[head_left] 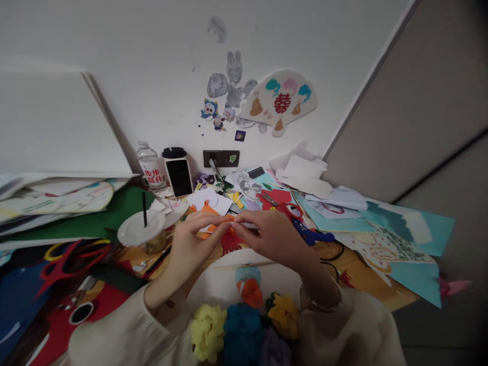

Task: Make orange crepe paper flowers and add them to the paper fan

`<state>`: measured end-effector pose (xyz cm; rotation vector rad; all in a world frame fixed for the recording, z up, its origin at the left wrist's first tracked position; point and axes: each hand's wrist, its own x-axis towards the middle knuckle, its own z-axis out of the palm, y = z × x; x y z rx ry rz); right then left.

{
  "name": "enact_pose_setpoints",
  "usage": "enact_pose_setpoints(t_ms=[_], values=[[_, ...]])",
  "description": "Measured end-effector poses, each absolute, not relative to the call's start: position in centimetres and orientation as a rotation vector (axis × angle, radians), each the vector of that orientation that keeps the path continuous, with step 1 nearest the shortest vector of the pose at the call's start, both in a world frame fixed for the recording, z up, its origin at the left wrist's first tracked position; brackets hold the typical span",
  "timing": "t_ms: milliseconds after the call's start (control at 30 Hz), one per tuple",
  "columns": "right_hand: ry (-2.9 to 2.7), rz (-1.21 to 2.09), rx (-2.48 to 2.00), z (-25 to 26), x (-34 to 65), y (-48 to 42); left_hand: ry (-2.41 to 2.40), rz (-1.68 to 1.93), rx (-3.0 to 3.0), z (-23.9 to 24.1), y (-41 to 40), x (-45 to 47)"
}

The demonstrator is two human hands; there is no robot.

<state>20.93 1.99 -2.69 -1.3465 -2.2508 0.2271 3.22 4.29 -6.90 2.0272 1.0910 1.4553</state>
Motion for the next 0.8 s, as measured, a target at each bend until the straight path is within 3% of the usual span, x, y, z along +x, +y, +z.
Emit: enact_pose_setpoints(t_ms=[433,800], values=[[-2.287,0.158,-1.209,-3.2,20.6,2.0,0.933,1.237,1.771,-6.5,4.2,2.9],[-2.132,-0.382,-0.890,-4.8,19.0,2.6,0.803,1.343,1.206,-5.5,3.3,2.6]])
